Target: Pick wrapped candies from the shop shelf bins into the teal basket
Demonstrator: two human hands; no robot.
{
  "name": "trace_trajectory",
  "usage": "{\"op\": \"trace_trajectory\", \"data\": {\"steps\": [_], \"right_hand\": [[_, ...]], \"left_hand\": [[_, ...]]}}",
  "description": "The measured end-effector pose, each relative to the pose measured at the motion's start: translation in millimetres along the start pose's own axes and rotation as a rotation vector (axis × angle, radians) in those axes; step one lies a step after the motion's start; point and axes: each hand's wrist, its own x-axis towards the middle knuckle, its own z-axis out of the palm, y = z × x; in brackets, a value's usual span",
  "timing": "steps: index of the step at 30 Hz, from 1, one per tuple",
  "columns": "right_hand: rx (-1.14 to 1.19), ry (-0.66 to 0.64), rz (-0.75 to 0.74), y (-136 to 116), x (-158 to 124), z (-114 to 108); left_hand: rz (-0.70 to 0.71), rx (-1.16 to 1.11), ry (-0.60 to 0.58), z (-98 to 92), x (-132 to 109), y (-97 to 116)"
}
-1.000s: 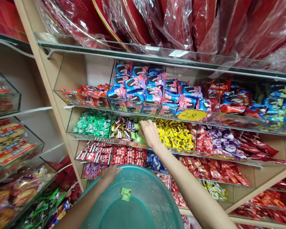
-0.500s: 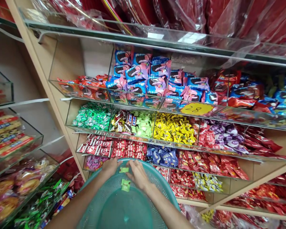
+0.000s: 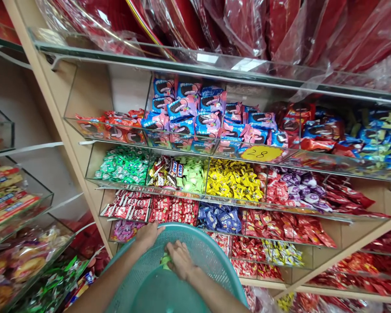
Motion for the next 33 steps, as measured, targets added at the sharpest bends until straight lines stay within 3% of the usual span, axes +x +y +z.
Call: {"op": "trace_trajectory", "data": {"steps": [5,9,12,17,21,26,33], "right_hand": [[-0.022,0.087,0.025,-6,0,-14],[0.011,0.219,-0.035,-26,1,-45],[0.056,0.358,-0.129,-42,2,-89],[0.034,0.627,-0.170,-48,15,-185],[-0.164,0.636,-0.060,-29,40,-234],[-0.282,0.478,-0.029,-16,66,-238],[-0.332,0.417,-0.059,-23,72,-228]], "left_hand": [[-0.007,-0.011,0.003,-0.1,2,0],[-0.029,-0.039,0.016,1.9,2,0],[-0.048,-0.061,0.019,4.7,3,-1],[-0.040,-0.043,0.030,7.1,4,-2],[-0.045,-0.039,0.025,6.0,1,-1],[-0.060,-0.030,0.024,6.2,-2,-1],[-0.059,-0.058,0.007,6.3,0,-3]]}}
